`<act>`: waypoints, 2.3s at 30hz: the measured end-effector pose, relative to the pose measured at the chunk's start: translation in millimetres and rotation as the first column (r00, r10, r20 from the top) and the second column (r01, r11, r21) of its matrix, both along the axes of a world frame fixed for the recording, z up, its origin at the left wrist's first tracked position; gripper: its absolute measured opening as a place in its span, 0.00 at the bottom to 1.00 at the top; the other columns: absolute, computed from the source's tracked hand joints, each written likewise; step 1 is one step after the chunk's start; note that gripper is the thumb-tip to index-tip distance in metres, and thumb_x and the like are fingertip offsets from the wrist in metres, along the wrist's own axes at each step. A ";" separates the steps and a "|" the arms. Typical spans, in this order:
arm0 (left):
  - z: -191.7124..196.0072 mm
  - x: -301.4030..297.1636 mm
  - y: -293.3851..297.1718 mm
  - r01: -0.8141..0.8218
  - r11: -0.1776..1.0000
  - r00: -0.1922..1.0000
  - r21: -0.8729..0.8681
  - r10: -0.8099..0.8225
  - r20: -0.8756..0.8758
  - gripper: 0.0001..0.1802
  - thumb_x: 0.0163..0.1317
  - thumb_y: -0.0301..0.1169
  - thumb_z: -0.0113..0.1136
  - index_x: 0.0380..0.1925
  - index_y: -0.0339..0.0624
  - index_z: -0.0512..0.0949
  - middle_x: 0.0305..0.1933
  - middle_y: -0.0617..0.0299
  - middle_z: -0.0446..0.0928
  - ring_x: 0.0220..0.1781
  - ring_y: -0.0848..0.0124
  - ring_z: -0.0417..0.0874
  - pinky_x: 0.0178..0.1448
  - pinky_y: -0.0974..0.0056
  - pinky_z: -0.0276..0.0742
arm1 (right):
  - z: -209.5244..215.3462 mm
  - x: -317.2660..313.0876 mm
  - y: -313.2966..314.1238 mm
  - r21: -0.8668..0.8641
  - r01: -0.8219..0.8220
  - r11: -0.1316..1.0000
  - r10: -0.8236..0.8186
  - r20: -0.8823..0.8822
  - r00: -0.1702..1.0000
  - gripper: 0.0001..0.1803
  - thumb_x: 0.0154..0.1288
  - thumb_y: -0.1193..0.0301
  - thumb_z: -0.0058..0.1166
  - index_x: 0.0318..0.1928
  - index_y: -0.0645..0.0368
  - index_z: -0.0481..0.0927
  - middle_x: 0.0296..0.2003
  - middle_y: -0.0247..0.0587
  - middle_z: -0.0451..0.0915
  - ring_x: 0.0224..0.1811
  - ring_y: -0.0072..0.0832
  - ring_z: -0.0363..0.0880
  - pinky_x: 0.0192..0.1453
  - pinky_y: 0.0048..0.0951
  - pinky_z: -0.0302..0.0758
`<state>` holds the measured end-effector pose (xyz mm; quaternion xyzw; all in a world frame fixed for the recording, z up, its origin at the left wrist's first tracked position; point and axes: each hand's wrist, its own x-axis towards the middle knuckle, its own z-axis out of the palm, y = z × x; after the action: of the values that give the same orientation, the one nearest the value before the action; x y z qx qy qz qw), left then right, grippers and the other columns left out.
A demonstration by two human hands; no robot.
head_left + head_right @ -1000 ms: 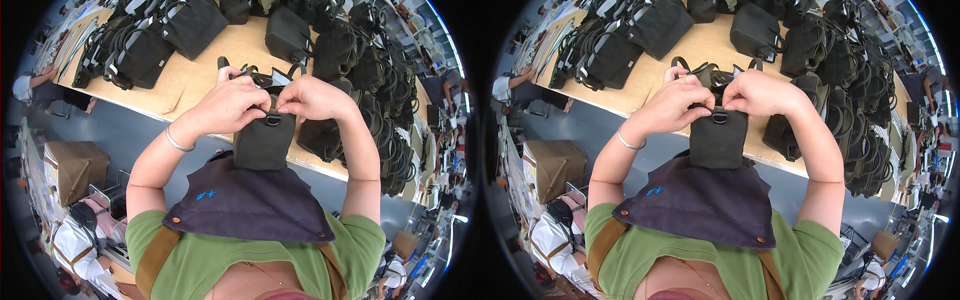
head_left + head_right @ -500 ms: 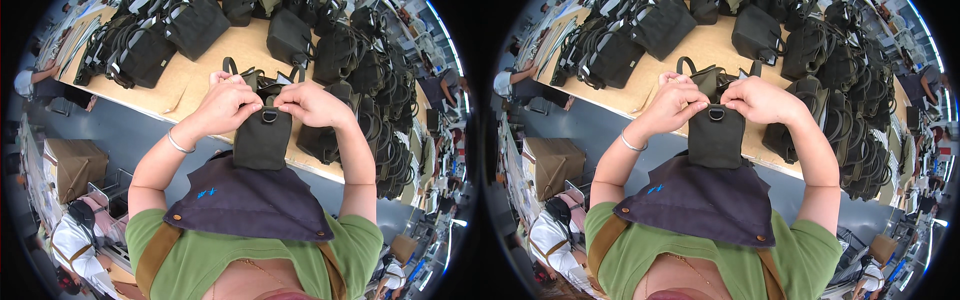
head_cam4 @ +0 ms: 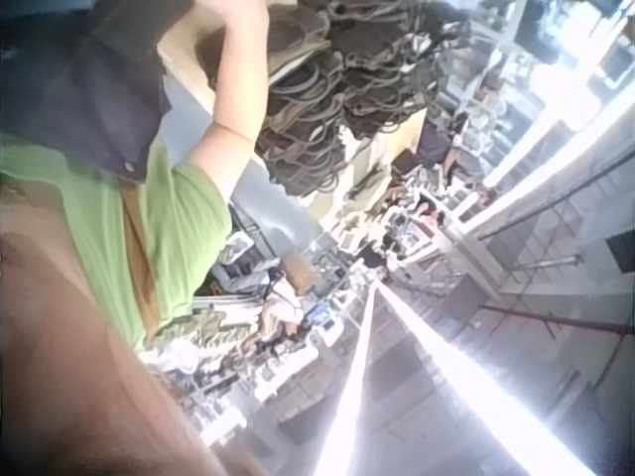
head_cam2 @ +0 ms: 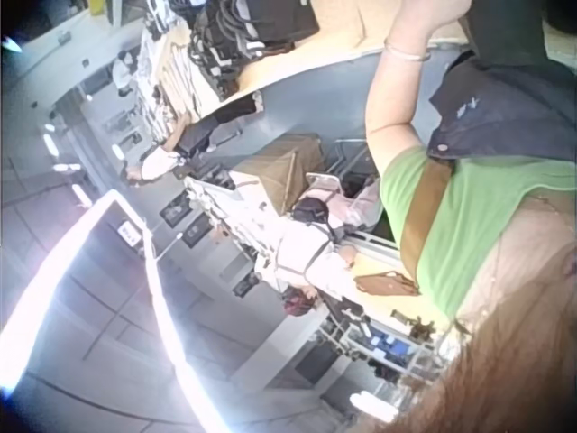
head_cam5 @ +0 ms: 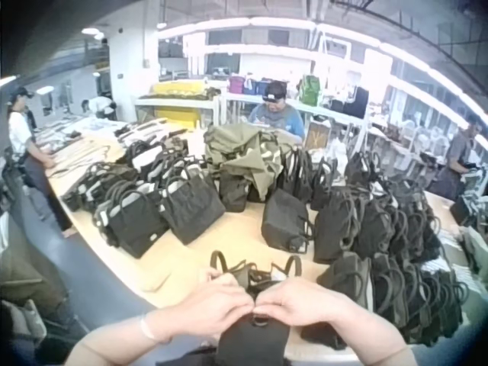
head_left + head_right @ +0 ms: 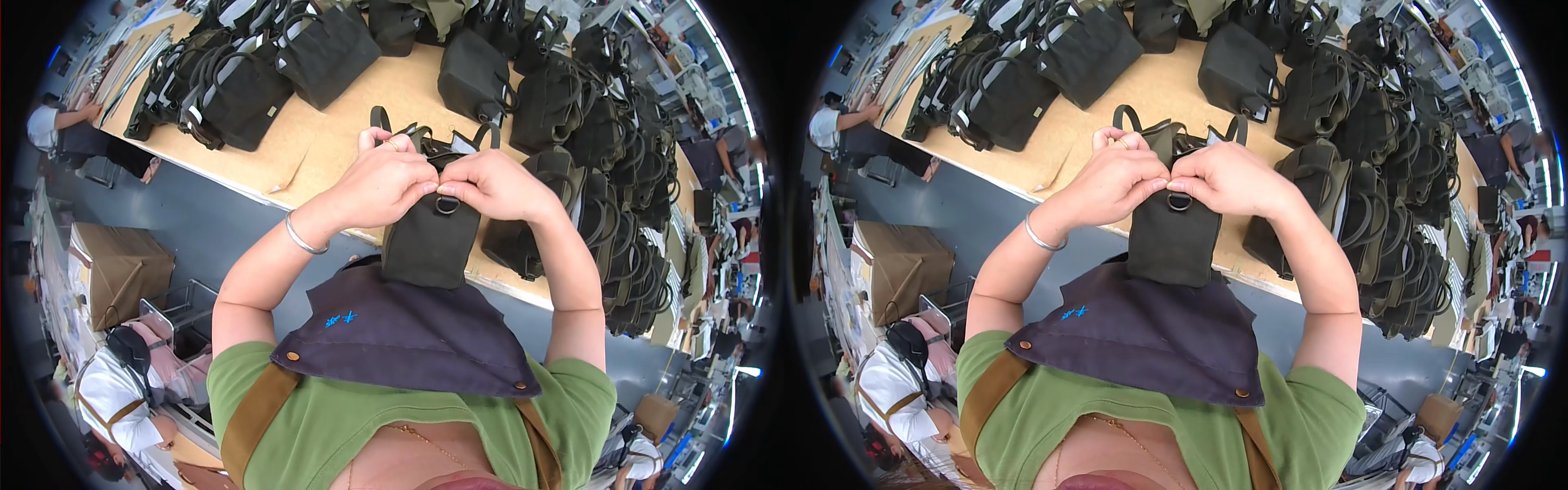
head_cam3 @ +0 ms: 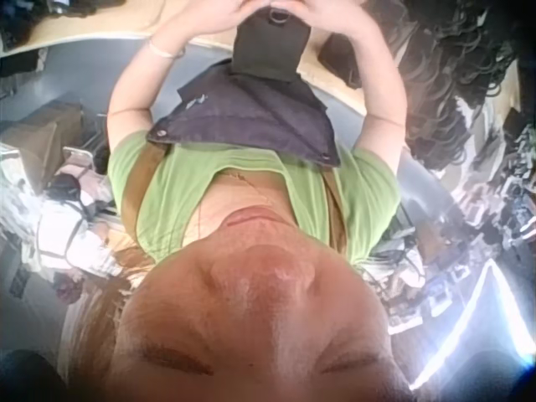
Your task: The person assembles olive green fabric bags at a workbench in a factory setting. They repeatedly open the bags, manipulate internal straps and zippers, and secure the closures by hand. The person handles multiple bags sequentially, inspecting and adjusting the hardware on each unit.
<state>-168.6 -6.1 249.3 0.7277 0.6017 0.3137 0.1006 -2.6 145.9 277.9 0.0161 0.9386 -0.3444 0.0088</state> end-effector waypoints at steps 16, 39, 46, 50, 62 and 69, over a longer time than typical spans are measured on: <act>-66.0 -3.0 -33.7 -0.008 0.982 0.968 0.187 0.054 -0.244 0.12 0.55 0.37 0.65 0.40 0.56 0.81 0.38 0.71 0.75 0.47 0.70 0.74 0.61 0.53 0.58 | -72.8 41.1 -42.9 0.044 0.304 0.952 -0.277 -0.305 0.911 0.03 0.62 0.71 0.61 0.36 0.54 0.82 0.31 0.37 0.79 0.33 0.38 0.80 0.38 0.32 0.77; -60.7 -26.1 0.2 -0.485 0.845 0.771 -0.224 0.535 0.345 0.14 0.62 0.38 0.59 0.41 0.40 0.80 0.32 0.54 0.81 0.37 0.58 0.83 0.45 0.55 0.77 | -31.6 -20.4 4.9 0.253 0.294 0.922 -0.099 -0.579 0.809 0.11 0.40 0.86 0.53 0.20 0.54 0.75 0.45 0.32 0.81 0.53 0.34 0.76 0.62 0.45 0.61; -120.4 -67.2 -60.1 -0.436 0.770 0.238 -0.465 0.597 0.766 0.10 0.66 0.31 0.61 0.43 0.37 0.81 0.40 0.62 0.82 0.41 0.75 0.81 0.48 0.70 0.76 | -67.4 61.0 66.8 0.233 0.408 0.883 -0.392 -0.112 0.913 0.11 0.47 0.86 0.49 0.26 0.58 0.81 0.47 0.40 0.84 0.48 0.43 0.81 0.53 0.39 0.75; -117.9 -46.0 -53.5 -0.363 0.861 0.235 -0.356 0.454 0.859 0.09 0.65 0.31 0.62 0.41 0.37 0.81 0.37 0.66 0.81 0.38 0.78 0.77 0.45 0.72 0.73 | -45.7 25.5 33.5 0.271 0.527 0.806 -0.408 -0.391 0.825 0.11 0.53 0.83 0.50 0.31 0.57 0.84 0.45 0.39 0.84 0.48 0.41 0.81 0.53 0.37 0.77; -56.6 3.9 -53.1 -0.523 0.852 0.826 0.020 0.501 0.259 0.27 0.55 0.23 0.65 0.56 0.39 0.72 0.52 0.52 0.75 0.50 0.59 0.77 0.53 0.59 0.74 | -92.4 -96.1 -11.4 0.199 -0.131 0.971 0.010 0.515 0.857 0.22 0.43 0.70 0.67 0.44 0.58 0.82 0.42 0.46 0.83 0.48 0.40 0.82 0.50 0.35 0.77; -61.6 13.9 -24.7 -0.224 0.918 0.969 -0.328 0.174 -0.176 0.15 0.52 0.34 0.68 0.40 0.44 0.81 0.46 0.62 0.80 0.52 0.62 0.78 0.62 0.52 0.60 | -54.2 -39.0 1.3 -0.059 -0.038 0.998 0.046 0.149 0.988 0.12 0.44 0.79 0.68 0.28 0.61 0.77 0.27 0.38 0.75 0.28 0.29 0.77 0.33 0.30 0.73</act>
<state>-154.7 -30.8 187.7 0.6541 0.7241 0.1586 0.1507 -41.6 147.2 223.7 0.0221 0.9254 -0.3682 0.0873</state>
